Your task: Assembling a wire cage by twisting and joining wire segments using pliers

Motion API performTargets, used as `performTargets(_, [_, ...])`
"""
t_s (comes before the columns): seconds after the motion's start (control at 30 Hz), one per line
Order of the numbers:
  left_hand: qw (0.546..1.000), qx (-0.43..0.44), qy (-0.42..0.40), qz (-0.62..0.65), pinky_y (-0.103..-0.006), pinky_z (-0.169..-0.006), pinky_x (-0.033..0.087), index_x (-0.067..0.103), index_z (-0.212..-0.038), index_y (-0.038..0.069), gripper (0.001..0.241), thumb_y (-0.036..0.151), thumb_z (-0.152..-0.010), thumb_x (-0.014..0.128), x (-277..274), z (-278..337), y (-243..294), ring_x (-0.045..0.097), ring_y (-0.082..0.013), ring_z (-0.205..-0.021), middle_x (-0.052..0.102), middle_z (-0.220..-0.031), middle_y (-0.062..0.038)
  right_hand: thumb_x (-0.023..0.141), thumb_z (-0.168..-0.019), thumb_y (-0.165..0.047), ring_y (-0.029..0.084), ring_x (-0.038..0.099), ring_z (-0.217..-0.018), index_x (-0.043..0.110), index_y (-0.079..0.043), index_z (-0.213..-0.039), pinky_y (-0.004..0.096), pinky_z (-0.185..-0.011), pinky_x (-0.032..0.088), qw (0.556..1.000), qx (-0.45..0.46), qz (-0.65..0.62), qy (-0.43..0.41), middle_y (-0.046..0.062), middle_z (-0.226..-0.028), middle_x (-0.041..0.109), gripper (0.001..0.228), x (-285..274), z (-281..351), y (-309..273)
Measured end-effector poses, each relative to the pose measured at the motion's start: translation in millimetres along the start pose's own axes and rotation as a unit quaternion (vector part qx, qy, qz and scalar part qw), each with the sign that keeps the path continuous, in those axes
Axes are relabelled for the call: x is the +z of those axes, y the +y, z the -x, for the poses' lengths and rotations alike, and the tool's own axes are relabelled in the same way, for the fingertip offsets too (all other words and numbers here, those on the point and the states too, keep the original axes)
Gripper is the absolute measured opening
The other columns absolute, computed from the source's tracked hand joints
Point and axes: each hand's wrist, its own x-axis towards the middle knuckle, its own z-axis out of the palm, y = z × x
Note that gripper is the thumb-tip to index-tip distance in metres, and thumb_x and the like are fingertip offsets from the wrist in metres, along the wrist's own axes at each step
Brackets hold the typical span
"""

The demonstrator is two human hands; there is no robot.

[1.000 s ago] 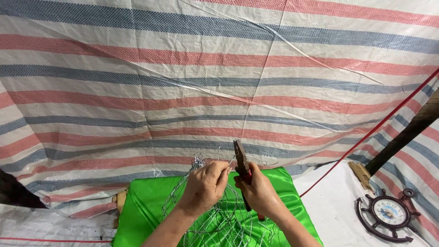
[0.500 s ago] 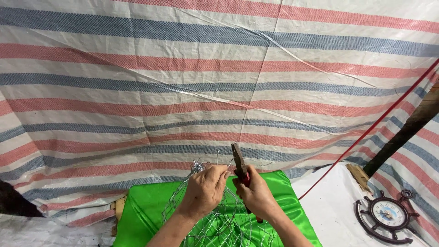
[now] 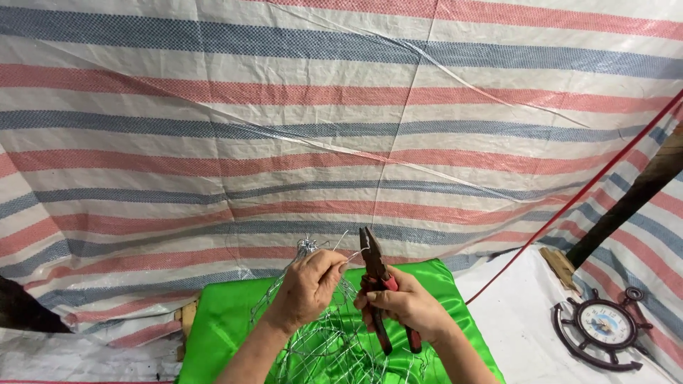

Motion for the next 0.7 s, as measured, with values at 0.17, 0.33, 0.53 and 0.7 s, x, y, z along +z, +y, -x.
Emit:
performTargets(0.17, [0.998,-0.002,0.007,-0.058,-0.0311,-0.045,0.053,0.061,-0.092,0.008,0.009,0.010,-0.100,0.063,8.8,-3.5,1.2,0.061,-0.0150,-0.055,0.063,-0.071,-0.002,0.065,-0.098,-0.001,0.025,0.067,-0.066,0.048,-0.005,-0.100,0.039,-0.063,0.059,0.962,0.032,0.244,0.116,0.013,-0.077,0.066,0.018,-13.6,-21.5,0.6])
performTargets(0.33, [0.979,-0.014,-0.056,-0.196,-0.0262,-0.029,0.047,0.059,-0.087,0.007,0.015,0.008,-0.099,0.067,25.7,-9.0,-6.5,0.053,-0.0116,-0.038,0.057,-0.055,-0.001,0.041,-0.102,-0.013,0.050,0.057,-0.068,0.035,-0.010,-0.099,0.061,-0.059,0.037,0.745,0.002,0.630,0.219,0.026,-0.081,0.065,0.007,-31.0,-36.7,18.3])
performTargets(0.53, [0.977,-0.010,0.016,-0.211,-0.0413,-0.042,0.051,0.060,-0.076,0.012,0.018,0.016,-0.094,0.064,51.1,-11.4,-11.5,0.067,-0.0297,-0.046,0.059,-0.053,-0.008,0.053,-0.092,-0.009,0.052,0.067,-0.078,0.045,-0.007,-0.108,0.062,-0.064,0.051,0.689,-0.139,0.677,0.218,0.024,-0.082,0.061,0.018,-72.3,-46.8,38.3])
performTargets(0.7, [0.997,0.012,-0.001,-0.073,-0.0298,-0.047,0.052,0.058,-0.089,0.013,0.011,0.008,-0.098,0.063,29.8,8.1,5.1,0.057,-0.0129,-0.054,0.058,-0.067,0.001,0.068,-0.096,-0.016,0.021,0.062,-0.065,0.055,-0.008,-0.110,0.038,-0.060,0.053,0.946,-0.015,0.288,0.145,0.010,-0.079,0.070,0.020,-8.5,19.4,14.1])
